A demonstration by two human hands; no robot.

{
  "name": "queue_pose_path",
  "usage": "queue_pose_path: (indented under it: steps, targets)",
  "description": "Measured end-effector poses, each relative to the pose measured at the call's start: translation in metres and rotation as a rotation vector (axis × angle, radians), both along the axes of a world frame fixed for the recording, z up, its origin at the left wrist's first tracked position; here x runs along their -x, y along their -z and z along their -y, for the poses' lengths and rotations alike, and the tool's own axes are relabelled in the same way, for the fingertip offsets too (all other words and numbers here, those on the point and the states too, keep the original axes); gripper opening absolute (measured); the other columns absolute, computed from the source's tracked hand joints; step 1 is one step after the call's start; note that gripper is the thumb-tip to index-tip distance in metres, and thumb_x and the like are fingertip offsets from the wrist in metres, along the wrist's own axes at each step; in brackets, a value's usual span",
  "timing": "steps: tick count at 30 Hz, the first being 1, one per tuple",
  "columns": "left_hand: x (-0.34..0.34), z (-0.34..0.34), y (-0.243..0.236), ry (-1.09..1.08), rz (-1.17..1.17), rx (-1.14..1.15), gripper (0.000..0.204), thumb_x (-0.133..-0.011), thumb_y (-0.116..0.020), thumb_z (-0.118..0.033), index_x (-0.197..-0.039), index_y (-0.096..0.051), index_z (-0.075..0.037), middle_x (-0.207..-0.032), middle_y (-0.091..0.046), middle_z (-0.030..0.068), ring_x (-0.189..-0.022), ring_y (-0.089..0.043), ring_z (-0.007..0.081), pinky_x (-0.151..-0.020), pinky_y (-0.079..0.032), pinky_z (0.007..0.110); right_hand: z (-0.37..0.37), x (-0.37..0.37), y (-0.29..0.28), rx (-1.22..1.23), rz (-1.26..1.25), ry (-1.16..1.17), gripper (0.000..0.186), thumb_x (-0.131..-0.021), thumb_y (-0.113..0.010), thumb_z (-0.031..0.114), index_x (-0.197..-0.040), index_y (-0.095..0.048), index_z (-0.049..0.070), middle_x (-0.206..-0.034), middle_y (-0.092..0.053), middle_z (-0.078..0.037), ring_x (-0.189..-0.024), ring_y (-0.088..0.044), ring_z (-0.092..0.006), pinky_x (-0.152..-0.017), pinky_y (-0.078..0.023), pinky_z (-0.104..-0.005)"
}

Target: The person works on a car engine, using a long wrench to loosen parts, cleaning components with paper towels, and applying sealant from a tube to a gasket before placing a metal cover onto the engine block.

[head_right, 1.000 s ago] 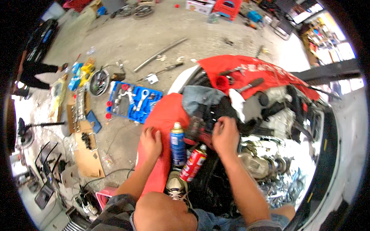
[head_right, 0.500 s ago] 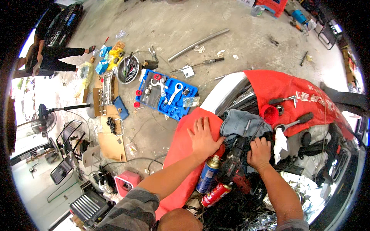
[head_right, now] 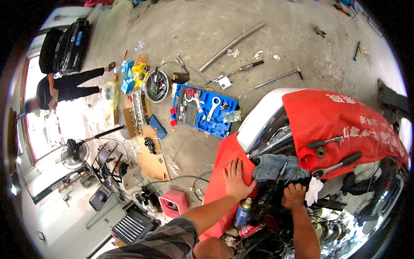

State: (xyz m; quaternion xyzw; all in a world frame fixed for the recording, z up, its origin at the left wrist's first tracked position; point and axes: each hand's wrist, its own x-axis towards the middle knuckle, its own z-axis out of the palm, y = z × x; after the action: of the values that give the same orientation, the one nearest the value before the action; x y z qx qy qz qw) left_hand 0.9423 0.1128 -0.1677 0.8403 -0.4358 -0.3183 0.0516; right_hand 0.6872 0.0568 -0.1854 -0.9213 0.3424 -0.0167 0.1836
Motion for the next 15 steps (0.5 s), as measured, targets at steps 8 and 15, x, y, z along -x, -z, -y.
queue_pose_path:
  steps: [8, 15]
  targets:
    - [-0.006, 0.009, 0.013, 0.027, -0.058, 0.033, 0.098, -0.065, -0.070, -0.046, -0.139, -0.027, 0.003, -0.142, -0.030, 0.0217, -0.134, -0.023, 0.0379, -0.110, -0.011, 0.058, 0.007, -0.007, 0.000, -0.006, -0.099, 0.023, 0.019, -0.061, -0.055, 0.025, -0.068, -0.045, 0.010, -0.077, -0.044, -0.011, -0.072, -0.043, -0.0308, -0.061, -0.031, -0.0456]
    - [-0.012, -0.001, 0.009, 0.108, -0.237, -0.101, 0.091, -0.068, -0.068, -0.041, -0.138, -0.029, 0.002, -0.141, -0.029, 0.0219, -0.131, -0.023, 0.0390, -0.108, -0.012, 0.058, -0.025, -0.033, -0.010, 0.002, -0.297, 0.336, 0.024, -0.058, -0.059, 0.015, -0.076, -0.047, 0.005, -0.086, -0.042, -0.017, -0.081, -0.041, -0.0363, -0.071, -0.032, -0.0465]
